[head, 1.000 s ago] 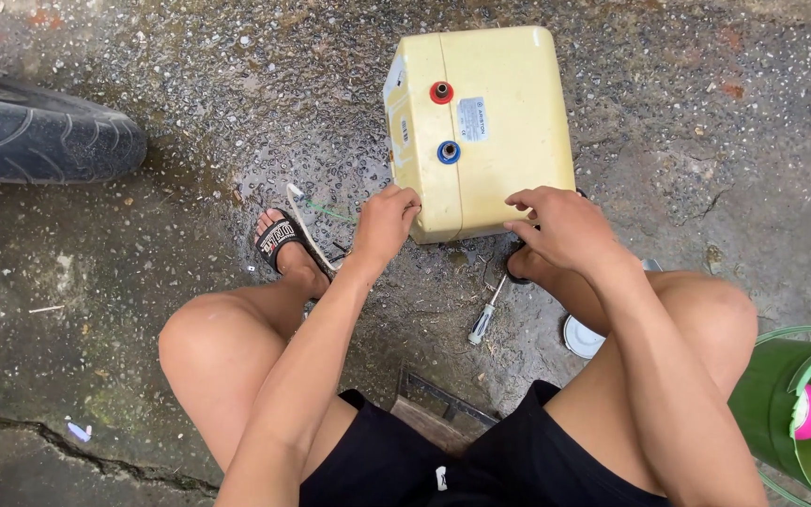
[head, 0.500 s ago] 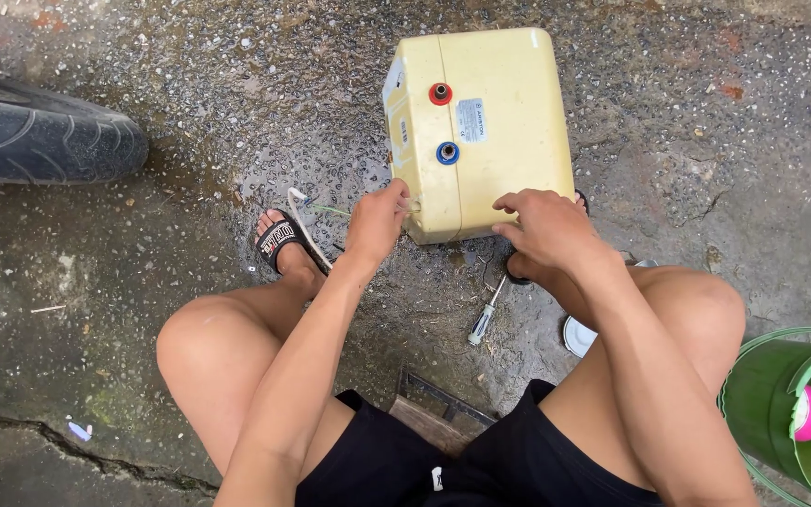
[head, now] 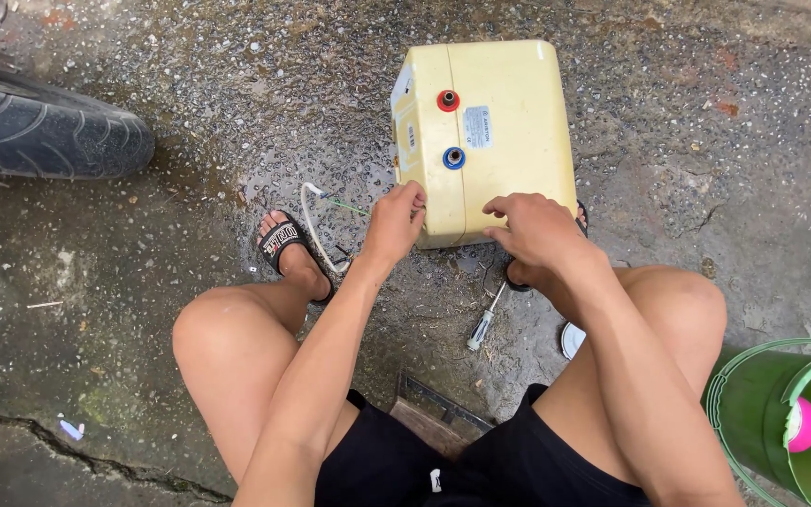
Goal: Repairing a small water heater by connecting electrical wires and reassembling the unit's casing.
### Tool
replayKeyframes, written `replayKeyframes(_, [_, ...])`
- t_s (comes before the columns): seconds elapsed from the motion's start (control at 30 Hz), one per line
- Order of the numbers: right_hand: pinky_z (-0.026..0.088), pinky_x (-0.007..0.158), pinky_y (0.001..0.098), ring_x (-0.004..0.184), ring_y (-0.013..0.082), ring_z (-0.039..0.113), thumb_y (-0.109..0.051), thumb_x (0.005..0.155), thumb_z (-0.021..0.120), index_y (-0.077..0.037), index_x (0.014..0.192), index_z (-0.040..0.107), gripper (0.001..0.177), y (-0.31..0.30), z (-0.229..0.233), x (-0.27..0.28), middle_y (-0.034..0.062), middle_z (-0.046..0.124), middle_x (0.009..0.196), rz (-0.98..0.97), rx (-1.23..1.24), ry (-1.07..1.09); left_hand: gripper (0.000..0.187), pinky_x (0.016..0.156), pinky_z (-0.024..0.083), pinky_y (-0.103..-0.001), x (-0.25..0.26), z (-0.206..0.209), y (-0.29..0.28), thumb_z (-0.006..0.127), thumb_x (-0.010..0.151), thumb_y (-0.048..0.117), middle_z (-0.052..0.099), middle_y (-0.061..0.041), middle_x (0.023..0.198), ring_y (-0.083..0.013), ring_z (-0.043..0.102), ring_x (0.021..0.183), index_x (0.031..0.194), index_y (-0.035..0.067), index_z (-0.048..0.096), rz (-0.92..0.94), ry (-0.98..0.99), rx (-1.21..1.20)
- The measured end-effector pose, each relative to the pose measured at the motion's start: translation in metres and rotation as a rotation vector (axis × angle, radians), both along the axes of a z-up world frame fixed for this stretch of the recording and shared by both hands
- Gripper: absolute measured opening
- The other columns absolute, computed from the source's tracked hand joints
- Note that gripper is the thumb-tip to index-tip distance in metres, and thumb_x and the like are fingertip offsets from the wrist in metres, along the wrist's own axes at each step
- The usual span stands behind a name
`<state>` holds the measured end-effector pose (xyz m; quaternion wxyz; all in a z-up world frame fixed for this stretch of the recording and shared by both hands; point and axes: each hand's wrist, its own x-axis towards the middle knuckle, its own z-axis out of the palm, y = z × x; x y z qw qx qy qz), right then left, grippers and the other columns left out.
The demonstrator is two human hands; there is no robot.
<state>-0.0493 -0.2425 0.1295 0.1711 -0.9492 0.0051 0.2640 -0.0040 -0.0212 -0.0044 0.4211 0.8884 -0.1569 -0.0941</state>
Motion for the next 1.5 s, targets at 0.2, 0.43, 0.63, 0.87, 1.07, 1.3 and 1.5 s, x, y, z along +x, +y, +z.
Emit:
replayKeyframes(0.2, [0.056, 0.088, 0.0661, 0.107, 0.0421, 0.072, -0.019, 0.092, 0.068, -0.007, 0.124, 0.073, 0.035, -0.006, 0.01, -0.001, 0.0209, 0.074, 0.116, 0.005, 0.003, -0.001, 0.035, 0.096, 0.053, -0.05, 0.002, 0.018, 0.009, 0.059, 0.09, 0.003, 0.066, -0.01, 0.11, -0.0341, 0.071, 0.104, 0.122, 0.015, 0.057, -0.255, -0.099, 0.221])
replayKeyframes(0.43, [0.056, 0.087, 0.0616, 0.105, 0.0391, 0.073, -0.022, 0.091, 0.068, -0.01, 0.125, 0.071, 0.036, 0.0, 0.031, -0.005, 0.0167, 0.075, 0.113, -0.009, -0.019, 0.03, 0.038, 0.094, 0.053, -0.049, 0.027, -0.014, 0.048, 0.06, 0.09, 0.005, 0.067, -0.01, 0.11, -0.0341, 0.071, 0.103, 0.126, 0.016, 0.057, -0.119, 0.004, 0.26])
replayKeyframes(0.63, [0.057, 0.085, 0.0562, 0.103, 0.0353, 0.073, -0.024, 0.09, 0.068, -0.013, 0.126, 0.069, 0.038, 0.014, 0.051, -0.01, 0.0117, 0.076, 0.109, -0.025, -0.051, 0.052, 0.042, 0.091, 0.054, -0.049, 0.046, -0.041, 0.065, 0.062, 0.09, 0.008, 0.068, -0.009, 0.11, -0.0341, 0.07, 0.102, 0.13, 0.017, 0.055, 0.045, 0.113, 0.299])
replayKeyframes(0.87, [0.058, 0.083, 0.0494, 0.1, 0.0307, 0.074, -0.028, 0.088, 0.068, -0.018, 0.128, 0.065, 0.041, 0.022, 0.056, -0.012, 0.0053, 0.078, 0.105, -0.028, -0.081, 0.103, 0.047, 0.088, 0.054, -0.049, 0.042, -0.09, 0.08, 0.063, 0.09, 0.011, 0.07, -0.009, 0.11, -0.034, 0.07, 0.101, 0.136, 0.019, 0.054, 0.265, 0.277, 0.355])
replayKeyframes(1.07, [0.058, 0.081, 0.044, 0.098, 0.0269, 0.075, -0.031, 0.087, 0.069, -0.021, 0.129, 0.063, 0.044, 0.017, 0.033, -0.001, 0.0002, 0.079, 0.101, -0.011, -0.105, 0.165, 0.052, 0.085, 0.055, -0.048, 0.065, -0.16, 0.104, 0.064, 0.09, 0.013, 0.071, -0.009, 0.11, -0.034, 0.07, 0.1, 0.14, 0.02, 0.053, 0.454, 0.433, 0.401])
replayKeyframes(1.3, [0.067, 0.077, 0.0359, 0.097, 0.0143, 0.078, -0.045, 0.092, 0.059, -0.03, 0.129, 0.055, 0.04, 0.002, 0.013, 0.044, -0.0123, 0.073, 0.113, 0.094, -0.341, 0.279, 0.035, 0.09, 0.051, -0.052, 0.107, -0.283, 0.118, 0.065, 0.096, 0.026, 0.065, -0.016, 0.117, -0.0372, 0.066, 0.106, 0.125, 0.009, 0.057, 0.463, 0.509, 0.686])
replayKeyframes(1.5, [0.072, 0.084, 0.036, 0.098, 0.0121, 0.083, -0.053, 0.084, 0.07, -0.032, 0.136, 0.057, 0.057, -0.032, -0.017, 0.048, -0.0084, 0.072, 0.123, 0.181, -0.114, 0.173, 0.029, 0.089, 0.051, -0.053, 0.121, -0.304, 0.11, 0.058, 0.102, 0.028, 0.066, -0.017, 0.104, -0.0393, 0.069, 0.094, 0.114, 0.007, 0.043, 0.531, 0.498, 0.675])
